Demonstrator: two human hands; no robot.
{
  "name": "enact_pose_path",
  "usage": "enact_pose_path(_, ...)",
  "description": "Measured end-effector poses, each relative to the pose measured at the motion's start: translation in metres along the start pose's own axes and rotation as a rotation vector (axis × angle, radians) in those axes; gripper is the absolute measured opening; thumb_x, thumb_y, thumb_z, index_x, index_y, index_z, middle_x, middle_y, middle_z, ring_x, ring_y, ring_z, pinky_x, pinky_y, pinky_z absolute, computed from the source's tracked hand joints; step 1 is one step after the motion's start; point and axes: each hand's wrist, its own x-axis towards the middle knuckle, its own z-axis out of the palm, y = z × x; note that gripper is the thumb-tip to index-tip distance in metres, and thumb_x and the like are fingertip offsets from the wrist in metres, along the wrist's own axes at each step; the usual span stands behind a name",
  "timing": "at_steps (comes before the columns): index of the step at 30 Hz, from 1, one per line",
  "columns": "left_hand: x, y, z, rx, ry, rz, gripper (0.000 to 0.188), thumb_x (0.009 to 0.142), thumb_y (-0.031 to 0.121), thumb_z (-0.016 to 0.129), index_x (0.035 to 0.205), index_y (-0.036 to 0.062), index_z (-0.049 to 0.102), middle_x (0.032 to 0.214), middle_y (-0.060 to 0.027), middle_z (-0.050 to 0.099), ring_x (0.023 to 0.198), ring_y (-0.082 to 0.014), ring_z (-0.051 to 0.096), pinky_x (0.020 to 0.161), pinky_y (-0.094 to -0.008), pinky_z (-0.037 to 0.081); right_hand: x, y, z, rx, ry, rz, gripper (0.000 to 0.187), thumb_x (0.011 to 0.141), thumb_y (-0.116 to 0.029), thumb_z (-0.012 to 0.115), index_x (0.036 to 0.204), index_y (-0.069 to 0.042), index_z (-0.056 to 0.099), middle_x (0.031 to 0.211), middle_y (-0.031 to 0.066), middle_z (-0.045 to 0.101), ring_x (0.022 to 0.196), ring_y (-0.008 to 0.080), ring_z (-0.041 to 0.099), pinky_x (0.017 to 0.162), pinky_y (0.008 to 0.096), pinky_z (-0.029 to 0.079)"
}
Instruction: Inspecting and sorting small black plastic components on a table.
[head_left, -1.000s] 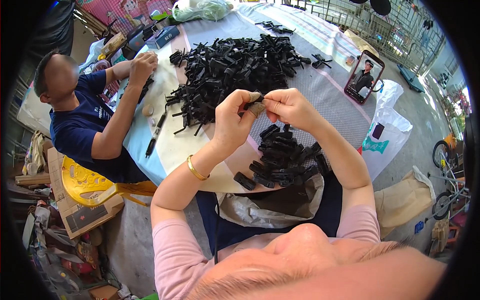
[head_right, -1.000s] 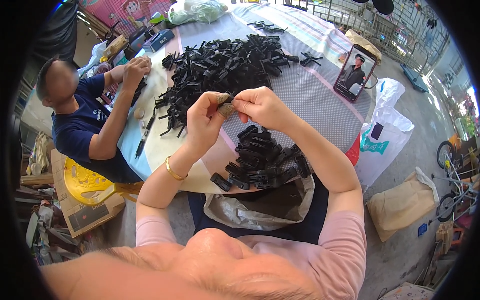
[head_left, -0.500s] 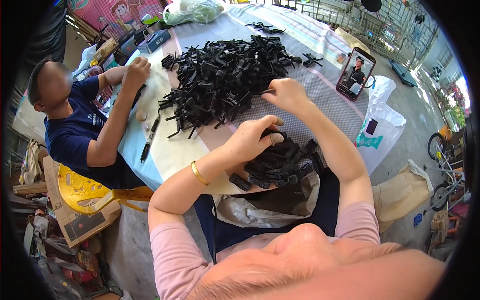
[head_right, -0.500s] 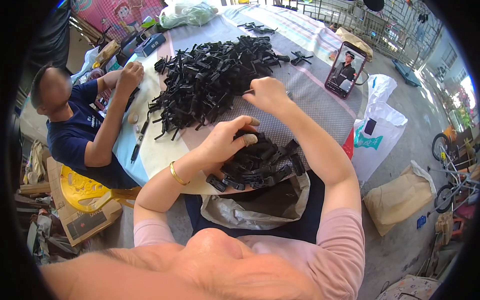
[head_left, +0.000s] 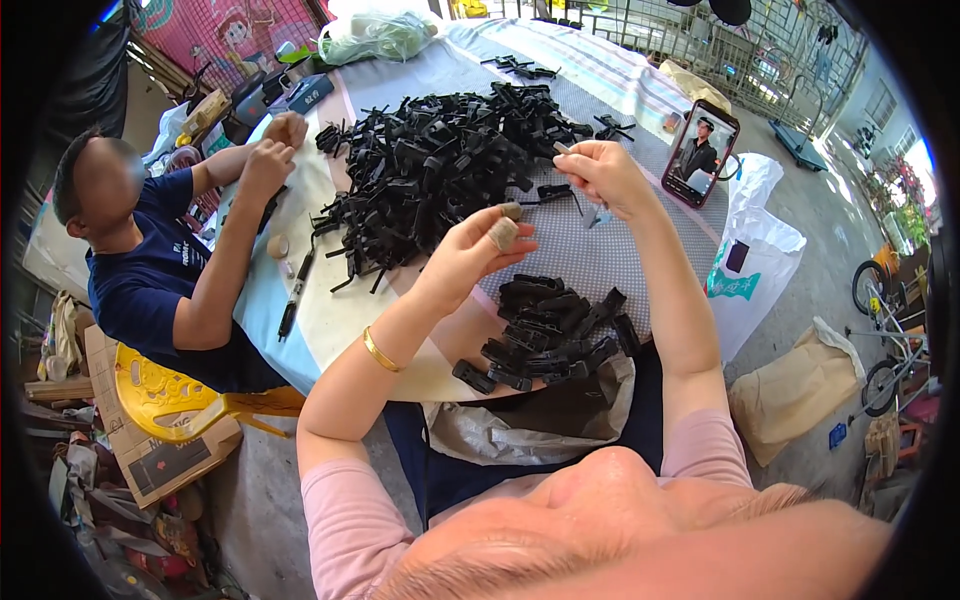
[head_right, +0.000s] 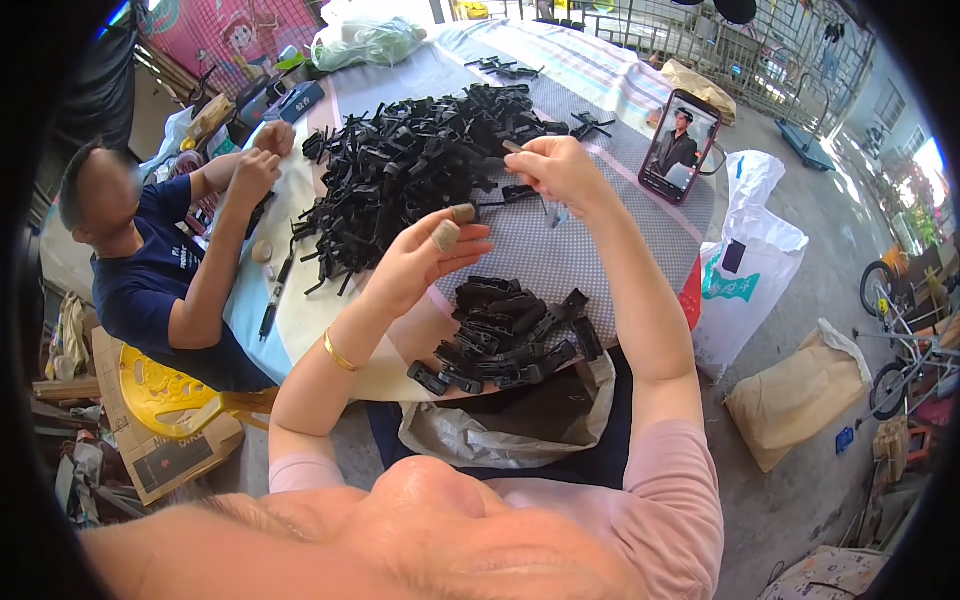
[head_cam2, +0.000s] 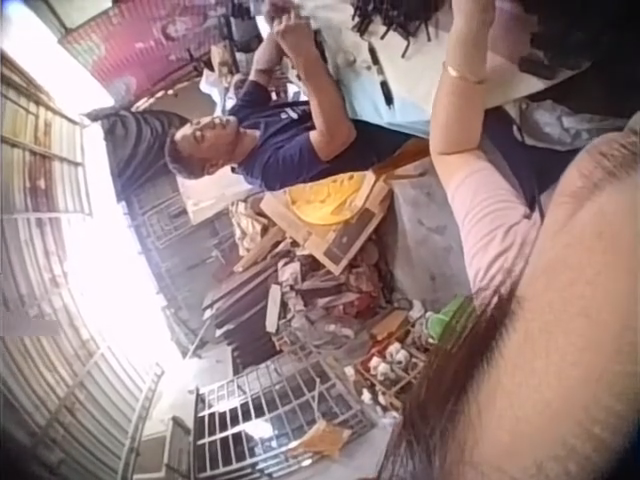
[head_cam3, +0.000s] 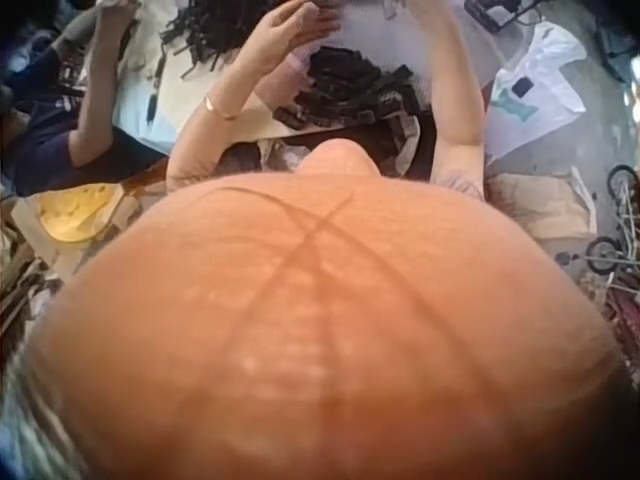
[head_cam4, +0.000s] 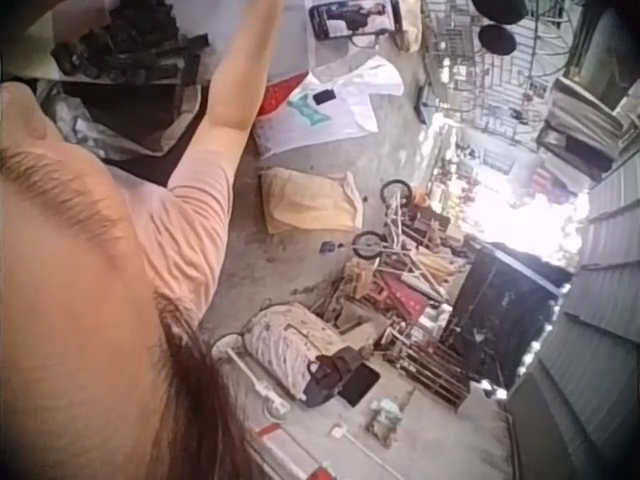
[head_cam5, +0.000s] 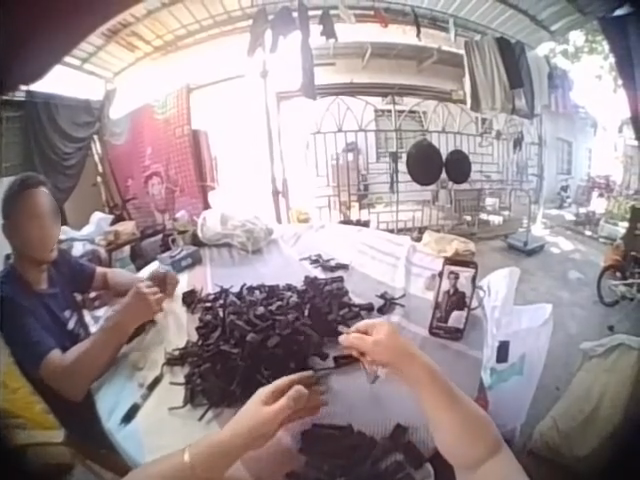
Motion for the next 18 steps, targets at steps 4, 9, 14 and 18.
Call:
enact_pose_path(4,0.004,0.004,-0.011,-0.363,-0.105,0.112,0.041,0.089,0.021,0.049,0.122,0.0004,0.037,0.116,-0.0221,0.048,0.106,-0.0302,0.052,0.092,-0.0363,0.043,-0.016,-0.008,0.020,-0.094,-0.193,-0.171,0.015,0.081,-0.016,0.061,0.076,-0.002,0.060,0.059,-0.0022,0.051,0.048,0.0016,0.042,0.043,0.0166,0.031)
enact_pose_path(9,0.003,0.019,-0.018,-0.332,-0.072,0.250,0.046,0.083,0.014,0.058,0.123,0.0046,0.038,0.118,-0.0188,0.049,0.103,-0.0251,0.054,0.091,-0.0356,0.044,-0.018,0.004,0.037,-0.093,-0.371,-0.327,0.012,0.080,-0.010,0.062,0.080,0.002,0.060,0.065,0.0015,0.057,0.059,0.0058,0.050,0.054,0.0213,0.041)
enact_pose_path(14,-0.003,0.023,-0.017,-0.244,0.058,0.284,0.045,0.083,0.011,0.056,0.124,0.0051,0.038,0.119,-0.0204,0.047,0.102,-0.0270,0.055,0.093,-0.0359,0.042,-0.020,0.010,0.051,-0.418,-0.249,-0.651,0.013,0.077,-0.010,0.063,0.085,0.000,0.061,0.068,0.0102,0.061,0.060,0.0100,0.055,0.055,0.0241,0.043)
enact_pose_path(18,-0.005,0.025,-0.012,-0.154,0.176,0.315,0.035,0.080,-0.004,0.045,0.113,0.0059,0.041,0.112,-0.0195,0.052,0.098,-0.0266,0.056,0.088,-0.0340,0.044,-0.023,0.004,0.050,-0.274,-0.093,-0.434,0.019,0.081,-0.013,0.060,0.094,0.001,0.059,0.068,0.0044,0.059,0.061,0.0063,0.053,0.054,0.0212,0.042)
